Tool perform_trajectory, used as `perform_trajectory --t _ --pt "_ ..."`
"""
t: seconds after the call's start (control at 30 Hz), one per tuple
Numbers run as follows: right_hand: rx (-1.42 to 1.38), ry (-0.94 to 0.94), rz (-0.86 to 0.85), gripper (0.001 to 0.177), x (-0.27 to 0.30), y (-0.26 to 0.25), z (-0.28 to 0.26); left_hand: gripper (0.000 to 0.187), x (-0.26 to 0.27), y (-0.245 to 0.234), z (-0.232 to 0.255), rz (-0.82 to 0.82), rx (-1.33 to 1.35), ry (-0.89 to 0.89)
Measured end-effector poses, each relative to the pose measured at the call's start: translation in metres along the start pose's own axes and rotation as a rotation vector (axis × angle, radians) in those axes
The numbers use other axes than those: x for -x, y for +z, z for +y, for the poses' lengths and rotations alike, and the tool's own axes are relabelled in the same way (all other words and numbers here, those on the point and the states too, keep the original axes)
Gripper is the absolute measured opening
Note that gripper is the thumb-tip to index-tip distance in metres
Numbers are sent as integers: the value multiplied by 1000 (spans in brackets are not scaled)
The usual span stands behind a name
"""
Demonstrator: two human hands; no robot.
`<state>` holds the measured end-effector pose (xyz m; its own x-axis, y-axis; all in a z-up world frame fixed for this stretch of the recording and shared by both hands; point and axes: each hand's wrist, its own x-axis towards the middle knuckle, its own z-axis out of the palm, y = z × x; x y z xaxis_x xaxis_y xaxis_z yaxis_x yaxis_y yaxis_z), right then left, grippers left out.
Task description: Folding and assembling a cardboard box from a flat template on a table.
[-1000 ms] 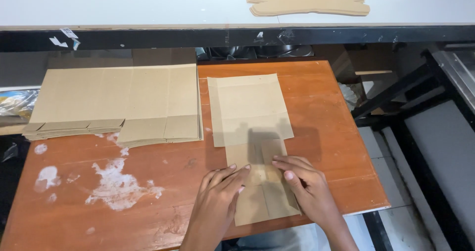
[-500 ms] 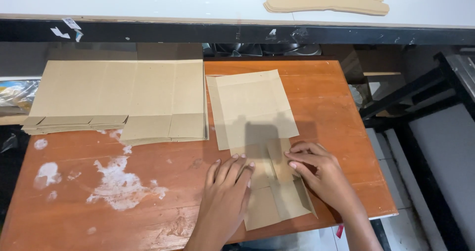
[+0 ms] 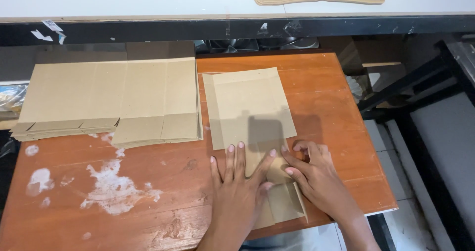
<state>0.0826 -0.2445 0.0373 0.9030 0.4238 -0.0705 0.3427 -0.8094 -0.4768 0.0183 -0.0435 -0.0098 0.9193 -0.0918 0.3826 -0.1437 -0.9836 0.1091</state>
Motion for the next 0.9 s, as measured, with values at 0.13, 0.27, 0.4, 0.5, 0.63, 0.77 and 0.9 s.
perform_trajectory --t 0.13,0.27,0.4,0.5,0.63,0.77,0.9 --pt "5 39 -13 60 7 -2 5 52 -3 6 8 43 50 -8" --pt "236 -52 70 63 10 4 13 47 -4 1 8 11 165 -14" --pt "288 -120 132 69 -8 3 12 48 -4 -1 8 18 150 -16" --pt "119 -90 47 71 -2 -4 7 51 -5 -6 9 36 128 -18" --pt "-132 -65 -82 76 26 -22 0 50 -5 -5 10 20 135 -31" --pt "-90 -85 -83 79 27 -21 12 49 -4 -4 11 33 105 -13" --pt "21 -139 28 73 13 -19 12 48 -3 -3 10 35 136 -14"
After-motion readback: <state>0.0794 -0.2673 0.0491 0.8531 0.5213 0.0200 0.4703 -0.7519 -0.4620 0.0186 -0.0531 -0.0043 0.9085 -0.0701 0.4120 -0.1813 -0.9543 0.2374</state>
